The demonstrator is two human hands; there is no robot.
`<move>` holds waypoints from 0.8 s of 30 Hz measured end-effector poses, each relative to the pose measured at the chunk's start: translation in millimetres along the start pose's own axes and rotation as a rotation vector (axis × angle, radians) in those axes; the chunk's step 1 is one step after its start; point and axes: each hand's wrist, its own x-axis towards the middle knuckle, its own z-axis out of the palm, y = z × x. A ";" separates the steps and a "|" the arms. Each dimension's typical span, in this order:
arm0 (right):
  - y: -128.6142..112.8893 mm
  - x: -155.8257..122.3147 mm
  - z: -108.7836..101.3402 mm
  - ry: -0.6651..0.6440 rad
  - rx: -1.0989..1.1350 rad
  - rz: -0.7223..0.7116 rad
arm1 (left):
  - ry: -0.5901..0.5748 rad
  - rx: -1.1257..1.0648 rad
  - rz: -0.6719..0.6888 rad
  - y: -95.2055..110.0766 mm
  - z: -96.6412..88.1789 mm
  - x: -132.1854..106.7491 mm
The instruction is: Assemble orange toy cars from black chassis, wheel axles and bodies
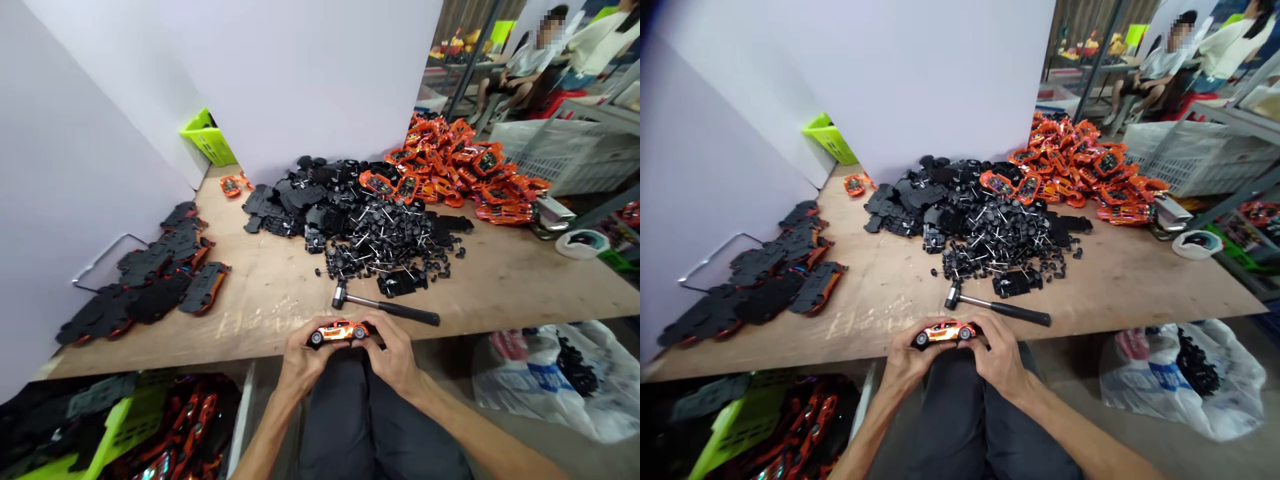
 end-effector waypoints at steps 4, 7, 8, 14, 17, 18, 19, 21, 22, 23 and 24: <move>-2.5 2.9 2.4 -0.005 -0.010 0.045 | 0.018 -0.097 -0.057 16.0 3.3 -6.4; -3.4 8.5 -2.3 -0.058 -0.024 0.094 | 0.095 -0.078 -0.054 29.0 -14.9 -7.1; -2.9 9.9 -5.5 -0.073 -0.032 0.098 | 0.183 -0.028 -0.036 33.2 -29.6 -4.6; 6.8 9.8 -26.9 0.005 -0.128 0.131 | 1.014 0.464 0.096 39.7 -190.4 43.3; 8.6 9.4 -27.7 -0.021 -0.140 0.086 | 1.021 0.704 0.051 28.1 -248.8 66.9; 8.5 9.6 -26.7 -0.035 -0.147 0.065 | 1.013 0.737 0.026 24.6 -257.7 71.4; 8.4 9.9 -25.5 -0.045 -0.157 0.053 | 1.022 0.766 0.003 22.1 -261.4 74.6; 8.7 10.9 -22.9 -0.049 -0.180 0.048 | 1.087 0.852 0.000 20.4 -255.7 80.4; 9.3 11.5 -21.7 -0.039 -0.190 0.049 | 1.117 0.904 0.032 21.2 -247.6 85.0; 9.9 12.3 -20.5 -0.028 -0.200 0.050 | 1.096 0.949 0.091 22.8 -237.0 92.0; 10.5 13.3 -19.4 -0.020 -0.208 0.049 | 1.018 0.981 0.165 24.8 -224.6 101.9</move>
